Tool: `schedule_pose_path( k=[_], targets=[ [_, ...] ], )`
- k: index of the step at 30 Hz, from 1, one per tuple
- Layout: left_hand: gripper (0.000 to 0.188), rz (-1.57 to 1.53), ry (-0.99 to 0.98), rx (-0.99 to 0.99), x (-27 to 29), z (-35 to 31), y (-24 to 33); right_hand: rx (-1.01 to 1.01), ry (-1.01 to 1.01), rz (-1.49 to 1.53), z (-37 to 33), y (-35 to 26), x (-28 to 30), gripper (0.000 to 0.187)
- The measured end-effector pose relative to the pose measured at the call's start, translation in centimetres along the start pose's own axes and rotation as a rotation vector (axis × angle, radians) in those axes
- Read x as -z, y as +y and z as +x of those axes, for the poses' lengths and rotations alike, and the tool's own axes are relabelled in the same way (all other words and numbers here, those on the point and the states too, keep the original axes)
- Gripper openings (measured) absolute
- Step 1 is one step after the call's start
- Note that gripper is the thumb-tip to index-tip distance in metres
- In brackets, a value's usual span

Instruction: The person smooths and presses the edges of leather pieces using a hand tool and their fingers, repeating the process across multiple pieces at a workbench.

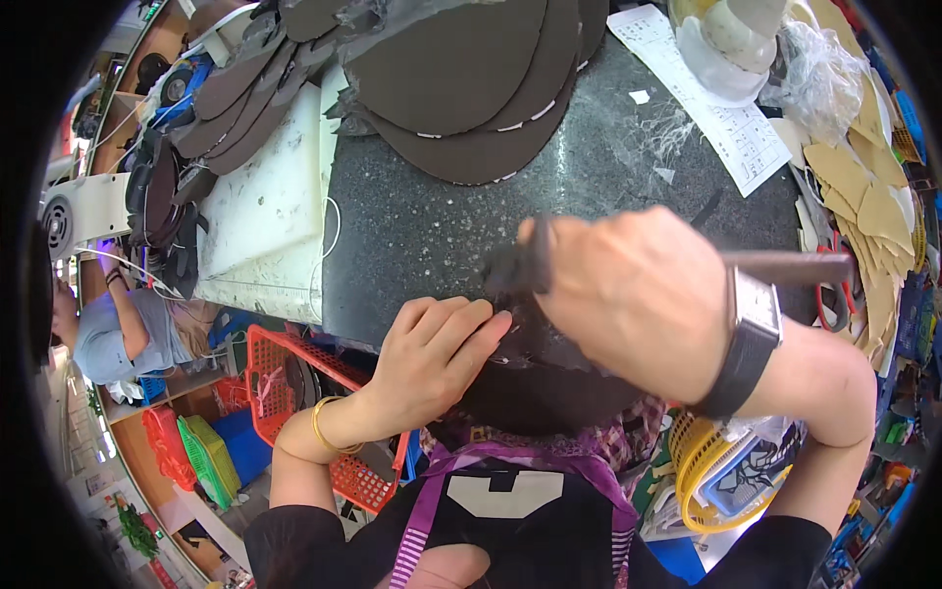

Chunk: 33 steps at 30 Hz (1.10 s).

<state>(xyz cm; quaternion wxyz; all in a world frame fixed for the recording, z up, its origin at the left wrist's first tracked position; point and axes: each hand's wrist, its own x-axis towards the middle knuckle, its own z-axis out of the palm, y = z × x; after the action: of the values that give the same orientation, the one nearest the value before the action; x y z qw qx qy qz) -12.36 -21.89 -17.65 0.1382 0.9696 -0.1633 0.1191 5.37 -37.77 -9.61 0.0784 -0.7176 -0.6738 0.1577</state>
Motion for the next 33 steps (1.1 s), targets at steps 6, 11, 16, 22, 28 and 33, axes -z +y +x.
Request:
schedule_pose_path(
  k=[6, 11, 16, 22, 28, 33],
  targets=[
    [0.039, 0.024, 0.030, -0.037, -0.3, 0.6, -0.8, -0.026, 0.144, 0.084, 0.5, -0.9, -0.7, 0.014],
    [0.037, -0.232, -0.109, 0.263, 1.5, 2.5, -1.3, -0.119, 0.343, 0.139, -0.2, 0.1, -0.2, 0.015],
    [0.025, -0.614, -0.061, 0.250, -0.3, 2.4, -3.7, -0.209, 0.565, 0.082, -1.6, -0.7, 1.0, 0.016],
    [0.015, 0.019, 0.389, -0.028, 6.5, 11.2, -20.0, -0.094, 0.623, 0.121, 4.5, 1.3, 0.3, 0.013],
    [0.023, 0.470, 0.349, 0.807, 9.0, 9.5, -41.1, -0.154, 0.577, 0.037, 6.2, 3.7, -1.0, 0.012],
    [0.056, 0.901, 0.238, 0.769, 8.2, 8.2, -48.1, -0.200, 0.512, 0.141, 5.9, 4.6, -0.6, 0.011]
  ],
)
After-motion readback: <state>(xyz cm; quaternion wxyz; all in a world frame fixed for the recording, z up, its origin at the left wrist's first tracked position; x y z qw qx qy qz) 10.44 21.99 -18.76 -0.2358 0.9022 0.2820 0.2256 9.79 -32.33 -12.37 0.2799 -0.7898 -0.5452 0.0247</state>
